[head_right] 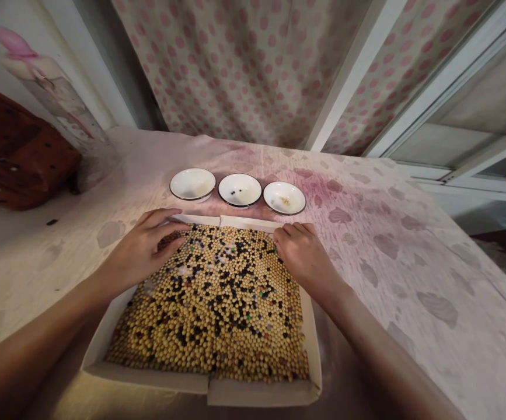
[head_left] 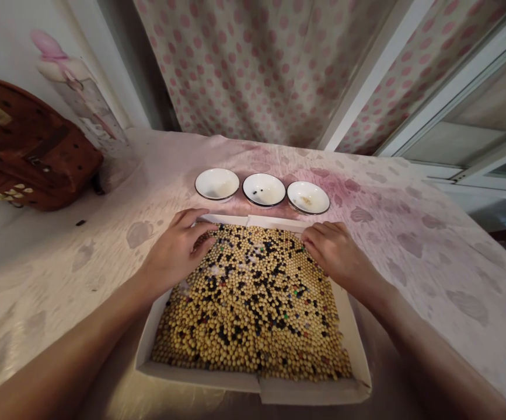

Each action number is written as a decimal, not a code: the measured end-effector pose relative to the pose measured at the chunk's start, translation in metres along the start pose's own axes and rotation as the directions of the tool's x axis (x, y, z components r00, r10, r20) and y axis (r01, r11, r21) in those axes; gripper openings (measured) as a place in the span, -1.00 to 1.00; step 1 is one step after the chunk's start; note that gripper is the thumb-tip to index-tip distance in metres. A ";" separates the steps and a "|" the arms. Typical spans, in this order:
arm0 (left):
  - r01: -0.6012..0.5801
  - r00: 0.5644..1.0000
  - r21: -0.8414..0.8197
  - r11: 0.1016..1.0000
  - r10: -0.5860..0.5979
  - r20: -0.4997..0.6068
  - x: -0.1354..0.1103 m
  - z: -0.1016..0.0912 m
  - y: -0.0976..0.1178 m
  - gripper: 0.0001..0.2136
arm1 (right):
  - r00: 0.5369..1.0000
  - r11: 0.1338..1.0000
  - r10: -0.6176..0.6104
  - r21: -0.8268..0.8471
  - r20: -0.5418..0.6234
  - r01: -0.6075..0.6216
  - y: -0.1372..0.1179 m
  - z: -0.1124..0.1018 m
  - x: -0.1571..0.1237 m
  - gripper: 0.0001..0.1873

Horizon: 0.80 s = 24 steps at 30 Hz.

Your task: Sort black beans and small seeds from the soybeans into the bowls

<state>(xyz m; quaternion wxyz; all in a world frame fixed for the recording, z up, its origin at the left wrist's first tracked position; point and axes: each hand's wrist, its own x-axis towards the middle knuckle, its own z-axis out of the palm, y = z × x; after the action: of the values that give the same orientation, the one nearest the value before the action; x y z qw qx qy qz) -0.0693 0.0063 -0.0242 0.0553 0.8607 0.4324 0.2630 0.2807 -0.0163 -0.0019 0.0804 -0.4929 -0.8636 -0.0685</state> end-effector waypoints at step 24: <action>0.016 1.000 -0.005 1.000 -0.016 -0.010 0.001 -0.001 0.005 -0.81 | 0.949 0.989 0.147 0.048 -0.279 -0.139 0.030 -0.003 0.025 -0.87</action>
<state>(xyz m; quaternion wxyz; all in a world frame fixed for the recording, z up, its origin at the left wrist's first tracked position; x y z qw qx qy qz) -0.0659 0.0042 -0.0208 0.0575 0.8559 0.4386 0.2678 0.2938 0.0193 0.0074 0.2138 -0.5384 -0.8063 -0.1201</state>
